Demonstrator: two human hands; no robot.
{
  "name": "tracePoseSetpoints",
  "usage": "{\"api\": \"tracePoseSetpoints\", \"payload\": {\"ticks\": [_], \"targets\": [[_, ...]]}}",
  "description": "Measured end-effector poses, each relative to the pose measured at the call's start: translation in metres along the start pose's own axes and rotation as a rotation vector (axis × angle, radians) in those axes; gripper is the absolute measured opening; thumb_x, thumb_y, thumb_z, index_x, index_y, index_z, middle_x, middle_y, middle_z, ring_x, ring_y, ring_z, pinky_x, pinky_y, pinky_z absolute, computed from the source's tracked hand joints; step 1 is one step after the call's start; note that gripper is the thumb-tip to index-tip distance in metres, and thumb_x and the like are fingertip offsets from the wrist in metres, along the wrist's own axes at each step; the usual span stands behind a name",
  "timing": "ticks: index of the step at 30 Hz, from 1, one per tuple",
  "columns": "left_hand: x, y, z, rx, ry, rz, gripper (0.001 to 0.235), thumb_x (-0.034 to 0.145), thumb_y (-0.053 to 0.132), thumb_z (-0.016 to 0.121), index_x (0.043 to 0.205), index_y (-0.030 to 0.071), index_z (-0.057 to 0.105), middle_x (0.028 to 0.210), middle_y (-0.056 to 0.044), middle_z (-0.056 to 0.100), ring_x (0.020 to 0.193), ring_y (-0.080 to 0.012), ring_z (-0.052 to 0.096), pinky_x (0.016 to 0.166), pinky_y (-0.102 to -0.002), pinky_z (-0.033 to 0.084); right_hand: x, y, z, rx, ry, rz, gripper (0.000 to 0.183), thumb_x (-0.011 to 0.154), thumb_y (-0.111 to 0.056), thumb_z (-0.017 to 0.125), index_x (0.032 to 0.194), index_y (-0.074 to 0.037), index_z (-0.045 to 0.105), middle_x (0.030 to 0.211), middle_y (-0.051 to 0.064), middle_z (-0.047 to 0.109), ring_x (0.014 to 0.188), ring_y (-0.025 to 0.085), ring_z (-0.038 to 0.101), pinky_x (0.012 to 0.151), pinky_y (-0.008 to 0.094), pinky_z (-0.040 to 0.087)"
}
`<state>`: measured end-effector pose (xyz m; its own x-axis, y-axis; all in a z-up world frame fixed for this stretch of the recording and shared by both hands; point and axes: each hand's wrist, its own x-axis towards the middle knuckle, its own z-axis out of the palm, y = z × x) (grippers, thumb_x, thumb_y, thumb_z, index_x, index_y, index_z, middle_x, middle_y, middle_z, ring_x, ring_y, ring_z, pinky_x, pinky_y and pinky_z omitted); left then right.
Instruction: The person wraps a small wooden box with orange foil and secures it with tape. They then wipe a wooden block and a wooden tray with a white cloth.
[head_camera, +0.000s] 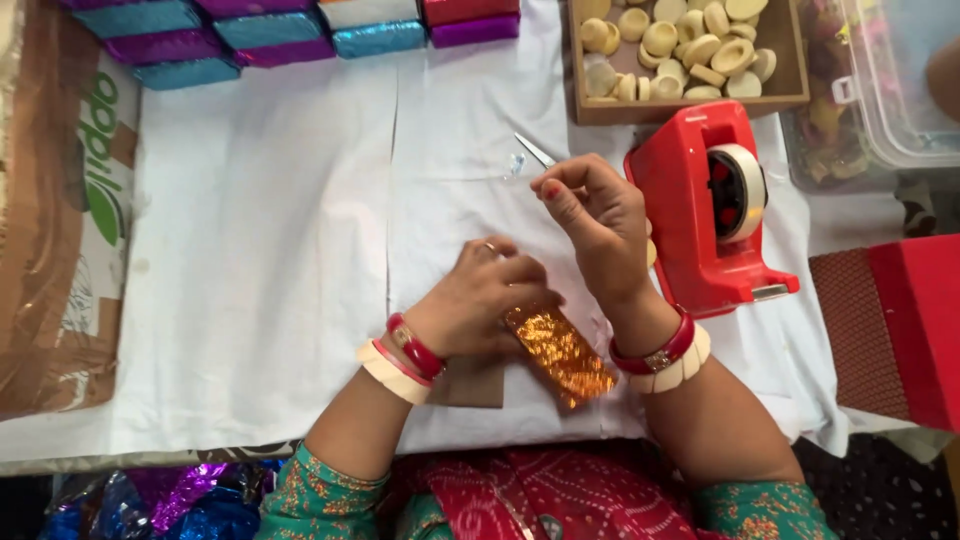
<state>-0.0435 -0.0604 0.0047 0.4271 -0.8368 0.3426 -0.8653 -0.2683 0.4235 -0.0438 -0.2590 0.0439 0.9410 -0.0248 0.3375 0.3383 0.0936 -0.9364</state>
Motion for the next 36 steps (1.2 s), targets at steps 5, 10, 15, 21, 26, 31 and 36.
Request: {"api": "tracePoseSetpoints", "payload": {"ticks": [5,10,15,21,26,31,36], "targets": [[-0.004,-0.019,-0.011,0.005,0.374,-0.304,0.07,0.058,0.033,0.096,0.118,0.019,0.063,0.12,-0.001,0.064,0.118,-0.0274,0.054,0.103,-0.048,0.039,0.003,0.007,-0.008,0.077,-0.036,0.093,0.015,0.104,-0.015,0.065,0.11,-0.001,0.066,0.105,0.002,0.067,0.099,0.009,0.061,0.092,0.023,0.049],[-0.009,-0.027,-0.018,0.011,0.635,-0.524,0.072,0.067,0.041,0.096,0.118,0.012,0.054,0.112,-0.003,0.067,0.103,-0.0253,0.064,0.098,-0.046,0.042,0.004,0.005,-0.001,-0.058,-0.021,-0.124,0.014,0.106,-0.019,0.066,0.11,-0.005,0.067,0.117,0.003,0.059,0.103,0.011,0.06,0.093,0.026,0.05],[-0.007,-0.024,-0.019,-0.043,0.671,-0.533,0.079,0.07,0.042,0.094,0.128,0.008,0.053,0.111,-0.007,0.067,0.1,-0.0266,0.068,0.09,-0.044,0.052,0.009,-0.007,0.001,-0.395,-0.154,-0.217,0.031,0.087,-0.021,0.067,0.116,-0.009,0.068,0.122,0.004,0.064,0.118,0.019,0.051,0.097,0.034,0.042],[-0.004,-0.015,-0.029,-0.061,0.594,-0.456,0.072,0.074,0.041,0.091,0.131,0.009,0.061,0.116,-0.01,0.065,0.101,-0.0262,0.07,0.086,-0.038,0.06,0.015,0.011,-0.008,-0.66,-0.21,-0.397,0.027,0.089,-0.034,0.078,0.093,-0.008,0.071,0.114,0.003,0.07,0.126,0.025,0.049,0.106,0.038,0.041],[-0.009,-0.026,-0.025,-0.061,0.606,-0.469,0.071,0.075,0.041,0.091,0.13,0.008,0.061,0.117,-0.01,0.065,0.101,-0.0254,0.071,0.085,-0.037,0.061,0.019,0.008,-0.031,-0.615,-0.091,-0.292,0.032,0.091,-0.043,0.077,0.086,-0.012,0.07,0.109,0.0,0.071,0.12,0.02,0.055,0.106,0.036,0.043],[-0.005,-0.021,-0.027,-0.077,0.587,-0.467,0.07,0.074,0.041,0.091,0.129,0.007,0.062,0.117,-0.01,0.067,0.102,-0.0259,0.072,0.087,-0.037,0.061,0.022,-0.019,-0.02,-0.628,-0.127,-0.396,0.031,0.09,-0.043,0.076,0.092,-0.012,0.071,0.119,0.003,0.069,0.126,0.023,0.052,0.112,0.04,0.037],[-0.003,-0.017,-0.022,-0.03,0.55,-0.42,0.074,0.072,0.042,0.092,0.129,0.008,0.058,0.115,-0.009,0.071,0.101,-0.0268,0.071,0.09,-0.042,0.057,0.014,0.006,-0.012,-0.631,-0.194,-0.322,0.019,0.087,-0.032,0.081,0.093,-0.014,0.078,0.127,0.005,0.07,0.129,0.027,0.047,0.114,0.041,0.036]]}}
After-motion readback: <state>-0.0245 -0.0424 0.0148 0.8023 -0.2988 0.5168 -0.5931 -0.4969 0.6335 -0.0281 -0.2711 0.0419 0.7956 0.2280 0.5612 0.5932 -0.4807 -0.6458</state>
